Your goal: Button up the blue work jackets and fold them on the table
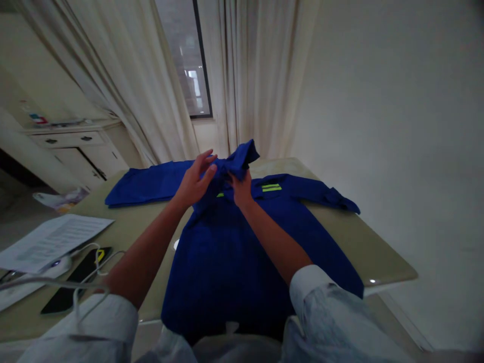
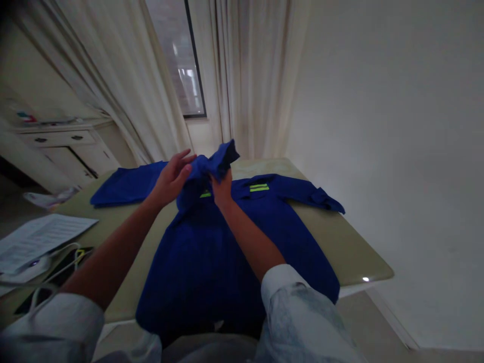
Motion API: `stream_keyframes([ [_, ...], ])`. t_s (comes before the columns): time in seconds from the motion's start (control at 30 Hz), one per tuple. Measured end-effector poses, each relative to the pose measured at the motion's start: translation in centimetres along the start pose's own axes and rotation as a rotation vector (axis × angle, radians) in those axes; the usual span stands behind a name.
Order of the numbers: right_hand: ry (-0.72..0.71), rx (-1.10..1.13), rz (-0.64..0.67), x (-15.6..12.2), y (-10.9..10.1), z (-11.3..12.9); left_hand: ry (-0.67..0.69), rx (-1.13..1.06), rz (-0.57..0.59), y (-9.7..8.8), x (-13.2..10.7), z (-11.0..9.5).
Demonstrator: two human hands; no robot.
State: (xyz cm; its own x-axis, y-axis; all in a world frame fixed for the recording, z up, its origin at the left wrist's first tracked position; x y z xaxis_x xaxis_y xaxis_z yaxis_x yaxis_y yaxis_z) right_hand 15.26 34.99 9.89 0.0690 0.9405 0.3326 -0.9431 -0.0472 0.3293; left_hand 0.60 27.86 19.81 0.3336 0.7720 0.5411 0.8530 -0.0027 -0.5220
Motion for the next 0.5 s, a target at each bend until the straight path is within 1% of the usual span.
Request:
stream_keyframes([
  [0.03,0.008,0.071,-0.094,0.5,-2.8,0.2,-0.008,0.086,-0.008,0.7,-0.9,0.9],
  [0.07,0.031,0.119,-0.169,0.7,-5.8,0.2,-0.052,0.178,0.001,1.4,-2.2,2.4],
  [0.13,0.14,0.106,-0.299,0.0,-12.2,-0.5,-0.206,0.377,0.108,3.4,-5.5,6.8],
  [0.2,0.24,0.003,-0.477,-1.6,-18.4,-1.3,-0.341,0.552,0.262,5.5,-9.0,11.2],
  [0.23,0.285,-0.048,-0.575,-2.5,-21.1,-1.6,-0.372,0.608,0.32,6.4,-10.5,12.8],
  [0.27,0.319,-0.092,-0.654,-3.2,-23.2,-1.8,-0.384,0.65,0.347,7.0,-11.6,14.1],
  [0.3,0.346,-0.125,-0.709,-3.7,-24.7,-2.0,-0.388,0.679,0.36,7.3,-12.3,15.0],
  [0.33,0.364,-0.147,-0.737,-3.7,-25.7,-2.0,-0.385,0.7,0.362,7.4,-12.7,15.6],
  [0.37,0.368,-0.162,-0.741,-3.4,-26.2,-1.9,-0.386,0.719,0.359,7.3,-12.8,16.1],
  [0.43,0.346,-0.178,-0.72,-2.3,-26.4,-1.5,-0.422,0.753,0.358,6.5,-12.6,17.0],
  [0.5,0.292,-0.209,-0.668,-0.9,-26.0,-0.7,-0.492,0.771,0.37,5.4,-12.4,18.1],
])
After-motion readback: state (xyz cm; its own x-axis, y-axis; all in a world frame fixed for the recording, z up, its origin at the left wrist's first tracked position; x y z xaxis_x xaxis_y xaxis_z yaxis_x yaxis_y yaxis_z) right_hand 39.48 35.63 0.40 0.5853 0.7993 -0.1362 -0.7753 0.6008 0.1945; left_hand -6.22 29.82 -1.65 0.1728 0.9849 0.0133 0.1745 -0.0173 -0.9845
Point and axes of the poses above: each hand's wrist, its own x-axis towards the middle knuckle, its own y-axis out of the palm, z = x × y, the point moved 7 cm from there along x, towards the middle knuckle, and after that the axes turned 7 degrees about z, right-handed, at the moved point
